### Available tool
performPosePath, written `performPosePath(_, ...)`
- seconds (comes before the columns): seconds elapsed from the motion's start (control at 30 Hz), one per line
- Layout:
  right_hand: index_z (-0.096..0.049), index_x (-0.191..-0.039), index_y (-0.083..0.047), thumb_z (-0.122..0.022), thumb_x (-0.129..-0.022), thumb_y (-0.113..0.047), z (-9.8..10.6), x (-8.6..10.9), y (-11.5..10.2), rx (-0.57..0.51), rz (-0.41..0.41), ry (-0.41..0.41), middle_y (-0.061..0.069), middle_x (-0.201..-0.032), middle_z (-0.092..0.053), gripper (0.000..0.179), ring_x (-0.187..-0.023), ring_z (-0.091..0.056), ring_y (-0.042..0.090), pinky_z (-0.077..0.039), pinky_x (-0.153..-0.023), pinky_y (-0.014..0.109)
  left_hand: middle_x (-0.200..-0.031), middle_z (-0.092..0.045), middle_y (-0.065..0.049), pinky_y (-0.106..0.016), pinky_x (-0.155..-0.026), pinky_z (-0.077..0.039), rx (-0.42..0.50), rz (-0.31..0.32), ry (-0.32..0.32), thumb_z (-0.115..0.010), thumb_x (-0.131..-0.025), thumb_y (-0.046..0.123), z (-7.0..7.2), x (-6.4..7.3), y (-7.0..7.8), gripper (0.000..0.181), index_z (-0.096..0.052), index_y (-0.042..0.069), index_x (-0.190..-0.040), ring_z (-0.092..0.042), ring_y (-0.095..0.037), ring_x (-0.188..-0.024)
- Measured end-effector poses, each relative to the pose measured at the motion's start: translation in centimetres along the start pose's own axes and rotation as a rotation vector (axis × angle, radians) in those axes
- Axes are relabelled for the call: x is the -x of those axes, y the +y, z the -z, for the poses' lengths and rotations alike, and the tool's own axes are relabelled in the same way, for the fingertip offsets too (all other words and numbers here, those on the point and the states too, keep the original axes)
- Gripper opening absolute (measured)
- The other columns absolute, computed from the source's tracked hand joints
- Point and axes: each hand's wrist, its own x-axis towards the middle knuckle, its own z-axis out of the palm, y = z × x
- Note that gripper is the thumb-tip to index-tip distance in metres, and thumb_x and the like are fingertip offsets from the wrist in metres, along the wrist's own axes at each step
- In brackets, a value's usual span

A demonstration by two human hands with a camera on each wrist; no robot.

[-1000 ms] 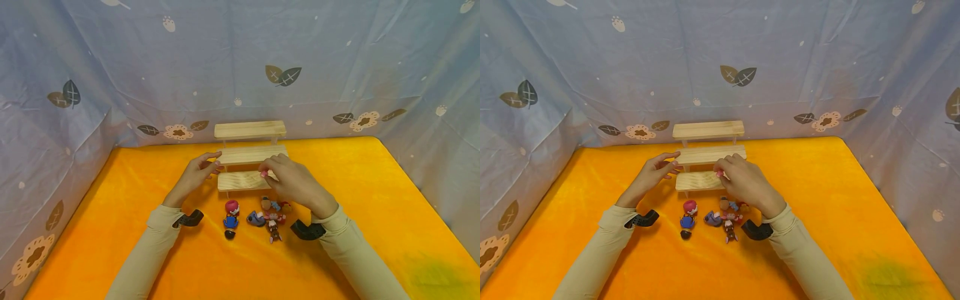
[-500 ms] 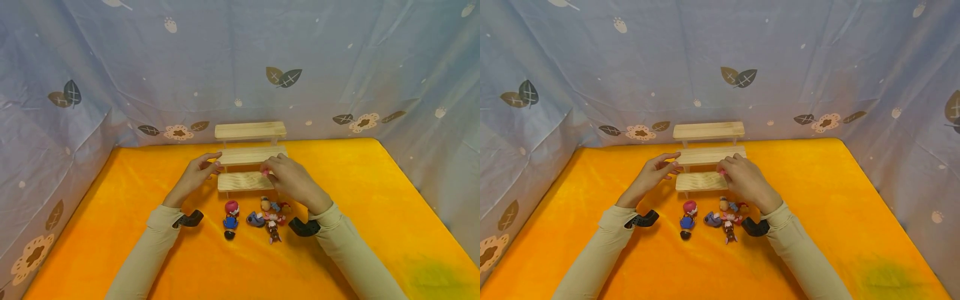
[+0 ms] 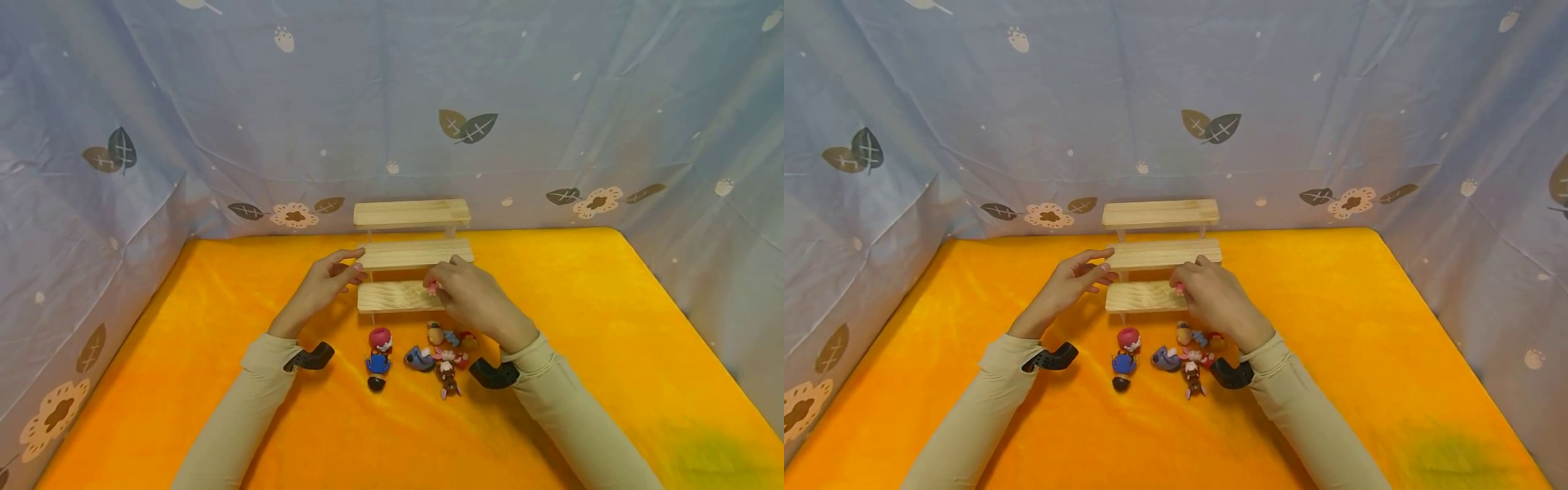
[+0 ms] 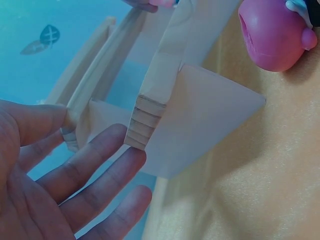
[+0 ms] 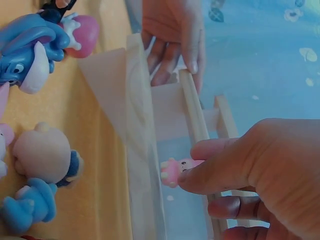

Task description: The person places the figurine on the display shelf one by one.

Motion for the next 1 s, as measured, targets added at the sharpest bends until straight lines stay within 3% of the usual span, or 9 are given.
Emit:
performPosePath(0.37,-0.073,-0.108,-0.01,-0.067,-0.094,-0.001,0.1,0.1,-0.2,0.017,0.013,-0.024,0.005,-0.108,-0.074,0.018,-0.088,-0.055,0.022,-0.05,-0.073,0.032,-0.12,-0.073,-0.022,-0.048,-0.088,-0.057,0.007,-0.005,0.005,-0.055,-0.106,0.03,-0.1,-0.2,-0.1,0.046,-0.051,0.017,-0.15,-0.069,-0.035,-0.112)
performPosePath(0.47,-0.073,-0.109,-0.009,-0.065,-0.091,0.003,0.6,0.2,-0.1,0.022,0.021,-0.008,0.007,-0.11,-0.073,0.024,-0.09,-0.056,0.023,-0.051,-0.077,0.034,-0.121,-0.073,-0.022,-0.049,-0.088,-0.056,0.007,-0.006,0.008,-0.056,-0.106,0.03,-0.1,-0.1,0.0,0.046,-0.052,0.017,-0.15,-0.069,-0.035,-0.113)
performPosePath(0.53,-0.073,-0.111,-0.008,-0.063,-0.09,0.006,1.1,0.2,0.1,0.014,0.023,0.003,0.008,-0.112,-0.073,0.028,-0.097,-0.062,0.026,-0.055,-0.088,0.038,-0.121,-0.072,-0.022,-0.05,-0.089,-0.056,0.008,-0.005,0.009,-0.056,-0.106,0.03,-0.1,-0.1,0.1,0.046,-0.052,0.017,-0.15,-0.069,-0.035,-0.113)
performPosePath(0.63,-0.073,-0.114,-0.008,-0.062,-0.091,0.004,1.9,0.3,0.4,0.015,0.003,0.017,0.009,-0.114,-0.072,0.028,-0.099,-0.062,0.026,-0.054,-0.087,0.039,-0.121,-0.072,-0.022,-0.051,-0.089,-0.056,0.005,-0.008,0.011,-0.056,-0.106,0.03,-0.1,-0.1,0.2,0.046,-0.052,0.016,-0.149,-0.069,-0.036,-0.113)
performPosePath(0.77,-0.073,-0.114,-0.01,-0.065,-0.095,-0.004,2.5,0.5,1.0,0.028,-0.073,0.052,0.006,-0.109,-0.072,0.021,-0.087,-0.055,0.023,-0.05,-0.071,0.036,-0.119,-0.073,-0.023,-0.051,-0.088,-0.056,-0.007,-0.018,0.015,-0.055,-0.106,0.029,-0.1,-0.1,0.1,0.046,-0.052,0.015,-0.149,-0.07,-0.036,-0.111)
performPosePath(1.0,-0.071,-0.11,-0.012,-0.064,-0.098,-0.015,2.6,0.6,1.8,0.006,-0.267,0.07,0.006,-0.102,-0.072,0.014,-0.079,-0.06,0.021,-0.052,-0.063,0.038,-0.121,-0.072,-0.023,-0.048,-0.087,-0.057,-0.012,-0.01,0.012,-0.055,-0.106,0.031,-0.1,-0.2,-0.1,0.047,-0.052,0.016,-0.15,-0.07,-0.035,-0.112)
